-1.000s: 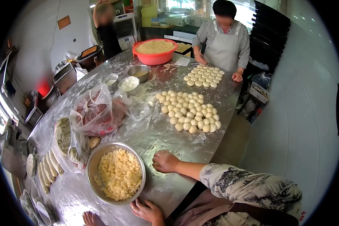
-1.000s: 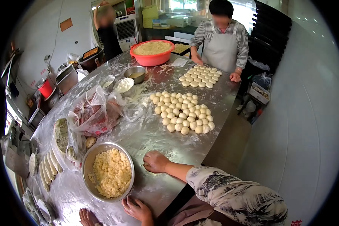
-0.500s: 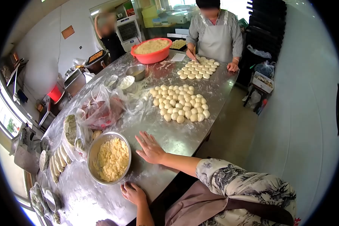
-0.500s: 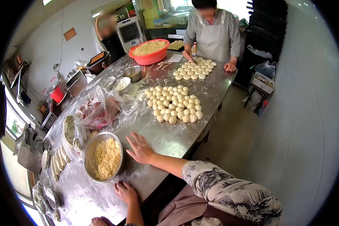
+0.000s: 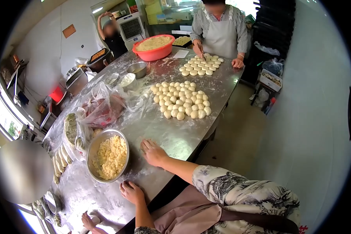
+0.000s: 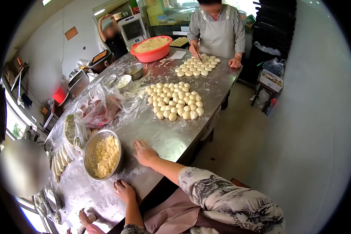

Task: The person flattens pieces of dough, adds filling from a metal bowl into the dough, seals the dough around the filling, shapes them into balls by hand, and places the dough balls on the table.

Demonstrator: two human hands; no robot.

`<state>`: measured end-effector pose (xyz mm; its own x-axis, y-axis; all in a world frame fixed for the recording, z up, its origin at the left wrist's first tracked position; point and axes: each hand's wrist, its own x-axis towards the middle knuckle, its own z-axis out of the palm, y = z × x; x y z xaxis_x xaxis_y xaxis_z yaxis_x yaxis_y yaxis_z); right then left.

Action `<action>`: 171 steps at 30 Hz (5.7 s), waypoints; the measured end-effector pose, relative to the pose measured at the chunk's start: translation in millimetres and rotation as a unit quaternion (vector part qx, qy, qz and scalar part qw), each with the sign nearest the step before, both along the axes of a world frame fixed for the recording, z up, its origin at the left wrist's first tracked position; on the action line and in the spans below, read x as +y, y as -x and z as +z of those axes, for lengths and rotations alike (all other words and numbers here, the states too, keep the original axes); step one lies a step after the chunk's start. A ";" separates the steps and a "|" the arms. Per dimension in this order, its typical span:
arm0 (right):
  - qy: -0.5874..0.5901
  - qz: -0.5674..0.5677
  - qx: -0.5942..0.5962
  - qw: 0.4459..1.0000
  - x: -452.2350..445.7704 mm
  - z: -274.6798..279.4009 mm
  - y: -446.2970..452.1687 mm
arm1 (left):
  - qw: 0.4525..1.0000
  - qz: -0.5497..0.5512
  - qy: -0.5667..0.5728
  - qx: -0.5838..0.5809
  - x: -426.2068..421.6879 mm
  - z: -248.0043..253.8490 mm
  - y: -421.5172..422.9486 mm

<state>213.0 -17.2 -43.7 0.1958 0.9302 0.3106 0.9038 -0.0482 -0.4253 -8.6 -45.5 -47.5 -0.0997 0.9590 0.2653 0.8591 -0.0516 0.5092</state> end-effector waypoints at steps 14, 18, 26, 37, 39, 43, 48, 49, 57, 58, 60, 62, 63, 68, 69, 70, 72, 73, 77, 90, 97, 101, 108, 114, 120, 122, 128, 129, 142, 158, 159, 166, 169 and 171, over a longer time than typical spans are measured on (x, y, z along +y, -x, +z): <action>0.098 0.057 0.311 0.944 -32.7 24.4 -37.4 | 0.967 -0.046 -0.081 -0.237 -18.5 -1.8 34.2; -0.067 -0.143 0.408 0.899 -97.5 30.2 -82.0 | 0.941 -0.022 -0.080 -0.329 -58.9 -16.1 101.3; 0.102 -0.392 0.461 0.790 -347.8 -101.6 -158.0 | 0.916 0.227 0.132 -0.305 -208.4 -107.7 251.0; 0.549 -0.379 0.142 0.731 -388.5 -166.1 -114.9 | 0.945 0.083 0.296 0.113 -211.9 -166.7 304.8; 0.546 -0.268 0.122 0.784 -416.6 -217.7 -139.2 | 0.972 0.047 0.185 0.135 -143.8 -119.6 308.3; 0.697 -0.039 0.025 0.716 -410.1 -220.4 -151.1 | 0.975 -0.047 0.046 0.211 0.7 -42.7 312.0; 0.702 -0.188 0.077 0.683 -327.3 -202.9 -145.9 | 0.975 -0.075 0.116 0.175 59.2 12.7 321.7; 0.702 -0.191 0.075 0.682 -314.9 -204.5 -146.2 | 0.973 -0.074 0.126 0.179 54.4 19.3 326.3; 0.642 -0.206 0.059 0.736 -270.1 -225.4 -157.9 | 0.969 -0.056 0.072 0.230 19.1 36.7 334.8; 0.627 -0.202 0.054 0.751 -266.4 -237.1 -160.6 | 0.971 -0.057 0.051 0.228 18.4 30.5 334.0; 0.602 -0.202 0.054 0.770 -268.0 -259.3 -158.9 | 0.971 -0.049 0.010 0.234 15.7 20.6 335.7; 0.584 -0.202 0.043 0.785 -273.1 -272.5 -163.7 | 0.974 -0.035 -0.021 0.224 11.2 11.4 328.7; 0.578 -0.198 0.043 0.791 -279.6 -281.8 -164.7 | 0.977 -0.022 -0.031 0.210 6.1 4.9 319.0; 0.558 -0.193 0.028 0.807 -283.1 -329.7 -170.6 | 0.998 0.045 0.038 -0.027 -61.4 -58.7 210.5; 0.558 -0.191 0.024 0.807 -283.8 -338.6 -173.8 | 0.993 0.043 0.084 -0.071 -72.1 -69.6 189.5; 0.561 -0.188 0.019 0.806 -285.0 -347.4 -178.9 | 0.985 0.043 0.126 -0.114 -79.6 -76.4 173.6; 0.570 -0.174 -0.002 0.803 -287.0 -376.1 -188.2 | 0.977 0.027 0.165 -0.132 -80.5 -85.3 156.6; 0.577 -0.155 -0.025 0.801 -288.9 -399.3 -194.6 | 0.981 0.012 0.158 -0.108 -76.7 -84.3 160.5; 0.576 -0.250 0.048 0.777 -283.6 -348.4 -169.7 | 0.983 -0.094 0.039 0.153 -46.0 -43.9 247.2; 0.627 -0.297 0.096 0.714 -211.8 -242.2 -132.2 | 0.984 -0.132 0.055 0.102 133.0 18.9 296.4; 0.608 -0.298 0.094 0.730 -192.9 -247.2 -136.1 | 0.911 -0.132 0.053 0.387 -3.1 35.6 306.2; 0.583 -0.293 0.091 0.752 -207.7 -262.7 -136.3 | 0.926 -0.122 0.046 0.353 -4.0 45.7 288.5; 0.510 -0.276 0.089 0.810 -232.5 -283.7 -148.6 | 0.964 -0.057 -0.123 0.230 30.5 17.9 264.8; 0.128 -0.174 -0.007 0.976 -238.2 -341.1 -184.9 | 0.939 -0.100 0.253 0.211 -6.3 -21.2 252.0; 0.000 -0.354 0.183 0.917 -219.4 -35.7 -124.0 | 0.780 0.305 0.304 -0.454 -137.7 -89.7 243.6; -0.033 -0.333 0.241 0.911 -204.9 33.0 -103.8 | 0.838 0.268 0.202 -0.431 -140.9 -39.9 216.8; -0.052 -0.200 0.144 0.968 -76.8 49.8 -76.0 | 0.936 0.027 0.069 -0.343 -69.5 51.4 98.6; -0.031 -0.163 0.182 0.969 -47.0 46.1 -70.3 | 0.939 -0.031 0.091 -0.331 -52.7 54.5 77.2; 0.004 0.102 0.117 0.988 28.8 32.8 -41.5 | 0.921 -0.380 0.029 -0.078 72.8 25.0 -95.8; 0.190 -0.042 0.165 0.967 19.4 32.9 -53.7 | 0.928 -0.290 0.113 -0.205 21.9 16.9 -129.4; 0.193 -0.044 0.144 0.970 20.4 40.2 -52.5 | 0.934 -0.319 0.086 -0.136 24.2 15.4 -126.3; 0.209 -0.079 0.080 0.971 35.3 35.1 -49.1 | 0.906 -0.400 0.002 -0.138 18.6 4.9 -122.7; 0.173 -0.108 0.050 0.978 29.5 32.4 -44.5 | 0.906 -0.398 -0.029 -0.140 17.3 -2.4 -118.7; 0.125 -0.121 0.016 0.985 20.7 32.1 -34.7 | 0.905 -0.402 -0.049 -0.131 17.1 -2.0 -113.8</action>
